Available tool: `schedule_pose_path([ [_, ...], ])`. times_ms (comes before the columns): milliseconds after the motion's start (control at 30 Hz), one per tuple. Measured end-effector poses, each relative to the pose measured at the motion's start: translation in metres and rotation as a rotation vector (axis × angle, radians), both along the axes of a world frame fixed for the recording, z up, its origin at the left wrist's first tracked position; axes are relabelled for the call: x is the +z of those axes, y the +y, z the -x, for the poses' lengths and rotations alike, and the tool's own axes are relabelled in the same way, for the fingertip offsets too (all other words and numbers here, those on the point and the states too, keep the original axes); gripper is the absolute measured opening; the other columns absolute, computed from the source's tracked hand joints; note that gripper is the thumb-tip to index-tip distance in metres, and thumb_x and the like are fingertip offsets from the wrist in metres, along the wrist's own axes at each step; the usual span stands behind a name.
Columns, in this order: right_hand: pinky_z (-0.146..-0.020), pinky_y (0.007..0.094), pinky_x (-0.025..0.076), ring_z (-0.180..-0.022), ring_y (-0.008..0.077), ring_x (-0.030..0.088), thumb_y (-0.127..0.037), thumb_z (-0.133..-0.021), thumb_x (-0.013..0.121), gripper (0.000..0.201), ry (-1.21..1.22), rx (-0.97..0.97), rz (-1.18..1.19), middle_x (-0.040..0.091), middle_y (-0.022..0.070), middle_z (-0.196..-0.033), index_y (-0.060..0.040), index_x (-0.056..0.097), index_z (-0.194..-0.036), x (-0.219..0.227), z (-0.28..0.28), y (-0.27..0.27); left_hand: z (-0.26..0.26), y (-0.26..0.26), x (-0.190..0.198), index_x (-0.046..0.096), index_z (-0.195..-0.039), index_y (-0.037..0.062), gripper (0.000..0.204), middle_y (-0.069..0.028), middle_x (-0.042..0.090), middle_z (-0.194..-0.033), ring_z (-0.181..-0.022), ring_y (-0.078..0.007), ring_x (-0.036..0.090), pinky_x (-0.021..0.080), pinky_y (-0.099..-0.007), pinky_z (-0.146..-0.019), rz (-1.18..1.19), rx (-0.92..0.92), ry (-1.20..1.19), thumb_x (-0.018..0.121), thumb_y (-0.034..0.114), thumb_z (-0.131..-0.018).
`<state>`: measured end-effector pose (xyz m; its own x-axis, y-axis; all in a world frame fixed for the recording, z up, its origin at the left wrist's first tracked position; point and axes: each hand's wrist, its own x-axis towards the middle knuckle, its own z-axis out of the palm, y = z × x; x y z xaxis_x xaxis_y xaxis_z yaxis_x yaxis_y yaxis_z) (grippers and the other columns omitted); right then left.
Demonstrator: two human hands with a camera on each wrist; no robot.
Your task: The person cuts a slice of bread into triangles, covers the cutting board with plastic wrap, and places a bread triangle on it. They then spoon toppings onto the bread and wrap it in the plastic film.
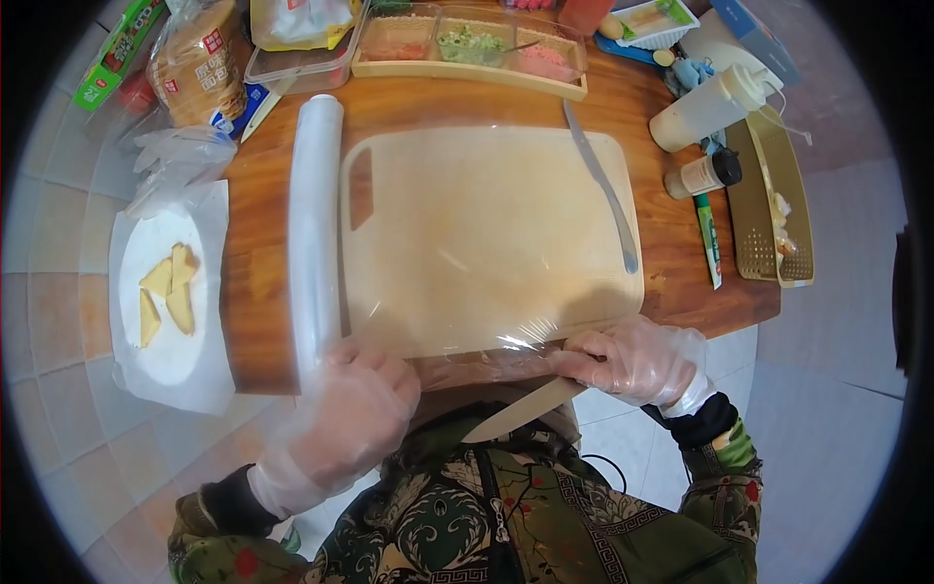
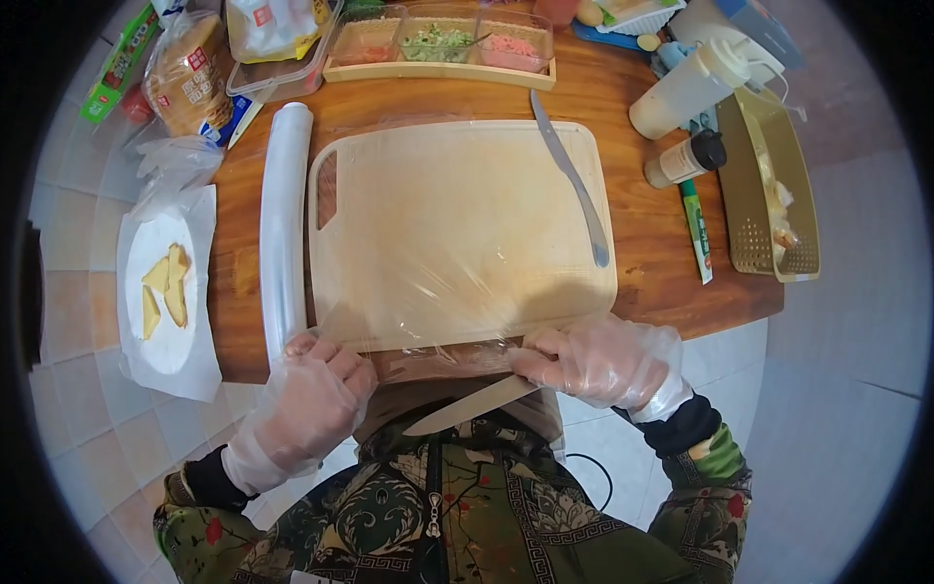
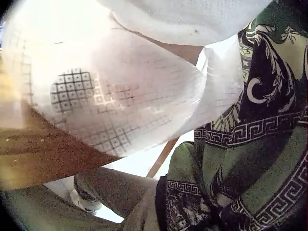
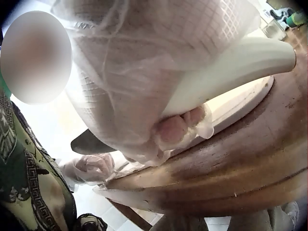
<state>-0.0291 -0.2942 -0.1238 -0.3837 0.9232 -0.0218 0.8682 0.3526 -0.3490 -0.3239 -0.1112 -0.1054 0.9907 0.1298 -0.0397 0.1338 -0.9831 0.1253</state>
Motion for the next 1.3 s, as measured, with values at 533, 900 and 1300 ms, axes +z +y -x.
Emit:
schedule_pose_path([
  [533, -0.059, 0.0358, 0.051, -0.067, 0.0271, 0.066, -0.013, -0.088, 0.075, 0.012, 0.326, -0.836, -0.249, 0.067, 0.0147, -0.077, -0.0048, 0.072, -0.097, 0.023, -0.041, 0.077, -0.001, 0.001, -0.01, 0.065, -0.077, 0.0077, 0.01, -0.0055, 0.058, -0.075, -0.081, -0.0256, 0.06, 0.045, -0.0442, -0.081, 0.045, -0.002, 0.039, 0.066, 0.016, -0.073],
  [900, -0.079, 0.0442, 0.054, -0.092, 0.0393, 0.068, -0.031, -0.092, 0.065, 0.032, 0.268, -0.785, -0.059, 0.071, 0.022, -0.095, -0.0045, 0.069, -0.109, -0.004, -0.055, 0.205, -0.02, 0.004, 0.042, 0.068, -0.089, 0.0106, 0.025, -0.0022, 0.06, -0.078, -0.082, -0.0236, 0.06, 0.043, -0.0425, -0.081, 0.203, -0.045, 0.148, 0.075, 0.032, -0.079],
  [1300, -0.078, 0.0469, 0.054, -0.09, 0.0423, 0.067, -0.024, -0.093, 0.061, 0.024, 0.238, -0.746, -0.188, 0.07, 0.024, -0.092, -0.0084, 0.069, -0.109, -0.036, -0.066, 0.221, -0.031, 0.056, 0.019, 0.062, -0.127, 0.0051, 0.048, -0.0204, 0.06, -0.115, -0.107, -0.0367, 0.058, 0.045, -0.0496, -0.092, -0.142, 0.486, -0.31, 0.073, 0.017, -0.082],
])
